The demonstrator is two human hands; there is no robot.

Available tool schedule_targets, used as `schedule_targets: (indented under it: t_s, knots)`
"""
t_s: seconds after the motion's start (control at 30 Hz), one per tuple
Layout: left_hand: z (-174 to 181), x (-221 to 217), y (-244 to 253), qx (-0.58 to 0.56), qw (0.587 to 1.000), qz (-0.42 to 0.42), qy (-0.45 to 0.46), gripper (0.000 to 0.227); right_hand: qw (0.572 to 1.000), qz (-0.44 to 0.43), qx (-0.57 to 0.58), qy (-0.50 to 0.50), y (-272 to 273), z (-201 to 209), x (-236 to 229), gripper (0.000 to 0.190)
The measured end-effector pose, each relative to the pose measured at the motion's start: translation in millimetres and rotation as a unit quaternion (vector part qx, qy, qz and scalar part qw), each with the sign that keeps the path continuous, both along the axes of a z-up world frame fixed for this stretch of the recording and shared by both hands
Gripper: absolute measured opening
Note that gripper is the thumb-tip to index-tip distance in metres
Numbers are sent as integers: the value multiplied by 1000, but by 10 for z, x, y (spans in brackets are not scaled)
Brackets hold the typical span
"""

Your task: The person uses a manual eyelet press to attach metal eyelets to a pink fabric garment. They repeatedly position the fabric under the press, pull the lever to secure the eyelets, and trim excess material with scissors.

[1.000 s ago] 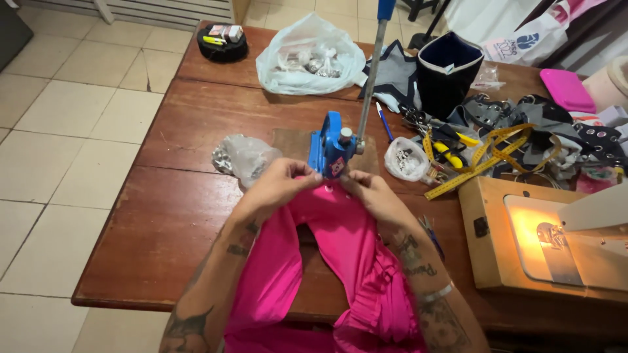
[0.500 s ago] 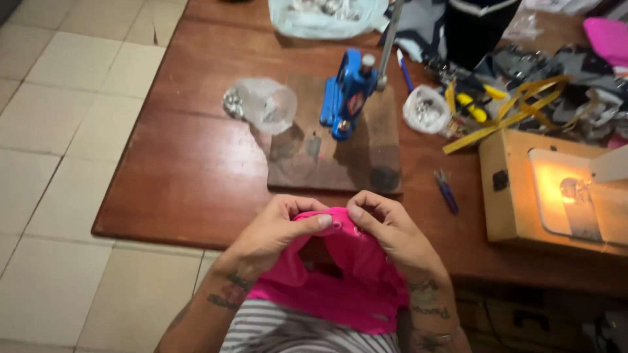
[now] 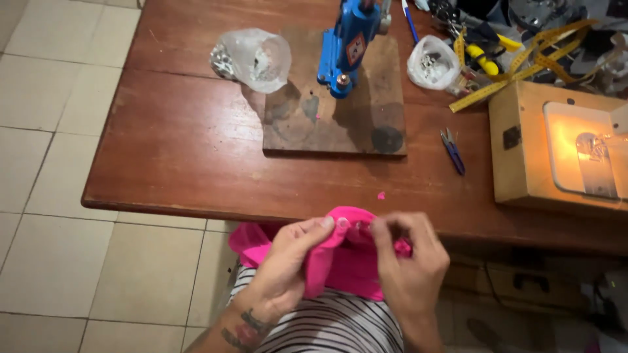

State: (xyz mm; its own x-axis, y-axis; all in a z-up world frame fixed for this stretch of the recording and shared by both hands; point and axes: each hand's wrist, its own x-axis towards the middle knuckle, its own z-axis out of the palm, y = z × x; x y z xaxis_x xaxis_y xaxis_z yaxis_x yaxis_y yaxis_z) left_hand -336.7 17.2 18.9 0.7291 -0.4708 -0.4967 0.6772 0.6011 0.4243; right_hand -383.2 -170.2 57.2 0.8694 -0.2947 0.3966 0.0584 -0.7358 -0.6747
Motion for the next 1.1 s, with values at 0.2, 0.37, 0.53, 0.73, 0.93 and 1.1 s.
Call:
schedule_targets:
  t_s: [0.2,0.37,0.53,0.73,0.93,1.1]
  knots:
    - [-51,-72,-80,27,998,-43,-32,37,977,23,153,150,121,6,-55,30]
    - [-50,-41,41,13,997,-66,-41,38,933,105,265,218,-68,-46,-31,18]
    - [9,24,92,-12,995,-86,-57,34,879,153,367,263,-192,-65,-7,20]
    - [50,26,61,33,998,-60,-13,44,952,82,219,199,-174,13,-41,34]
    - [55,-88,49,34,997,-56,-49,40,981,66,94,157,25,83,-83,23]
    - [44,-127,-31,98,994,-11,-43,36,967,119,-221,-36,71,-9,-46,10]
